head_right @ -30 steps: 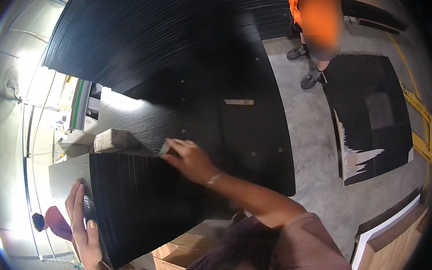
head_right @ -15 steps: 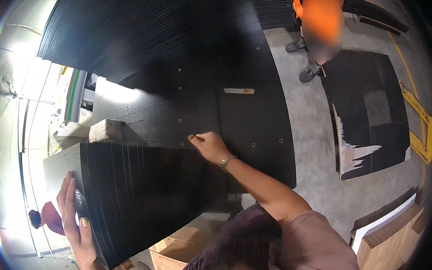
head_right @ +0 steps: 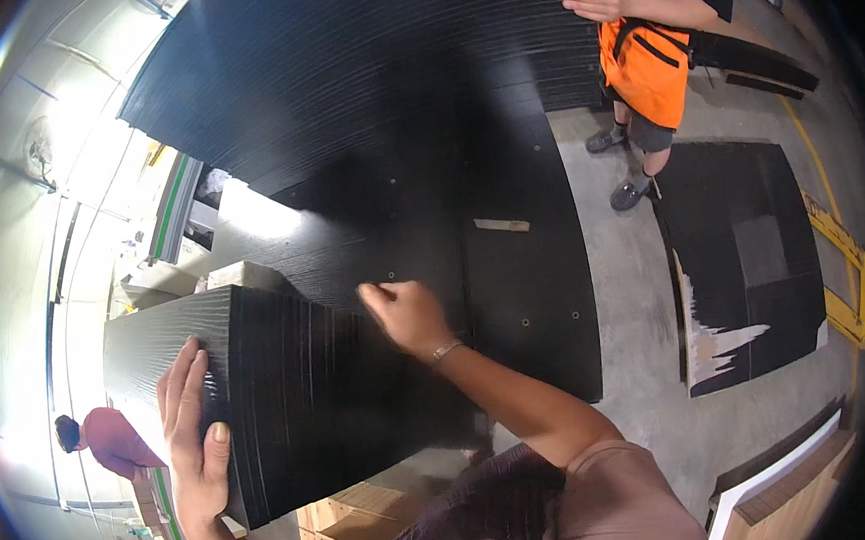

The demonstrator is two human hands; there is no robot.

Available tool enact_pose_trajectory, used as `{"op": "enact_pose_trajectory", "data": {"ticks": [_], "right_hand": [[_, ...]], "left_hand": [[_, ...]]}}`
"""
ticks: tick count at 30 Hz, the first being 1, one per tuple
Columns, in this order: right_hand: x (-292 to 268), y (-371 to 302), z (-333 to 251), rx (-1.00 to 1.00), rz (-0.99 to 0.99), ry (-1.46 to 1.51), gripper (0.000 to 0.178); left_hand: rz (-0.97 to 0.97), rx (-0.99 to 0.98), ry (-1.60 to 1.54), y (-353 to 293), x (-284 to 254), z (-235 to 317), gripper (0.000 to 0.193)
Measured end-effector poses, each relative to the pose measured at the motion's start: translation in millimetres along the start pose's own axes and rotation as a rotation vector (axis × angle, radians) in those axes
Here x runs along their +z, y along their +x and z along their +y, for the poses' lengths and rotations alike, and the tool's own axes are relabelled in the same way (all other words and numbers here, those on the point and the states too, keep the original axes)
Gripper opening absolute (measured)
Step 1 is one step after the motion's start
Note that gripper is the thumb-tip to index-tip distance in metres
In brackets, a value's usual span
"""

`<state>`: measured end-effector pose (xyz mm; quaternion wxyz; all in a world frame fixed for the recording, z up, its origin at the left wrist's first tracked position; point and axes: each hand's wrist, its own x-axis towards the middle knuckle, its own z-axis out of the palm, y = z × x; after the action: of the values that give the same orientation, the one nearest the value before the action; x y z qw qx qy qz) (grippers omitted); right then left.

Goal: The person sands a small metal tool on a workbench using a sanding block. They then move to a large black wooden furniture piece and sand its edges and surfaces with the same block.

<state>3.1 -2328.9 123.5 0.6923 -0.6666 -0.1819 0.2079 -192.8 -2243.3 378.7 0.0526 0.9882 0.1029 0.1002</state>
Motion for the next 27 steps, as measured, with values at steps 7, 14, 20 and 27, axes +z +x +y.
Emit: {"op": "enact_pose_trajectory", "data": {"ticks": [7, 14, 20, 27], "right_hand": [[14, 14, -122, -0.284, -0.025, 0.115, 0.048], [14, -8, -219, -0.342, -0.166, 0.266, 0.050], [16, -18, -214, -0.406, -0.023, 0.182, 0.047], [36, -89, -267, -0.714, -0.314, 0.469, 0.054]], "left_hand": [[0.027, 0.086, -0.005, -3, -2, -10, 0.062], [0.066, 0.103, -0.003, -8, -2, -13, 0.062], [0.068, 0.126, 0.011, -11, -4, -13, 0.064], [0.214, 0.240, -0.836, -22, -5, -9, 0.100]]}}
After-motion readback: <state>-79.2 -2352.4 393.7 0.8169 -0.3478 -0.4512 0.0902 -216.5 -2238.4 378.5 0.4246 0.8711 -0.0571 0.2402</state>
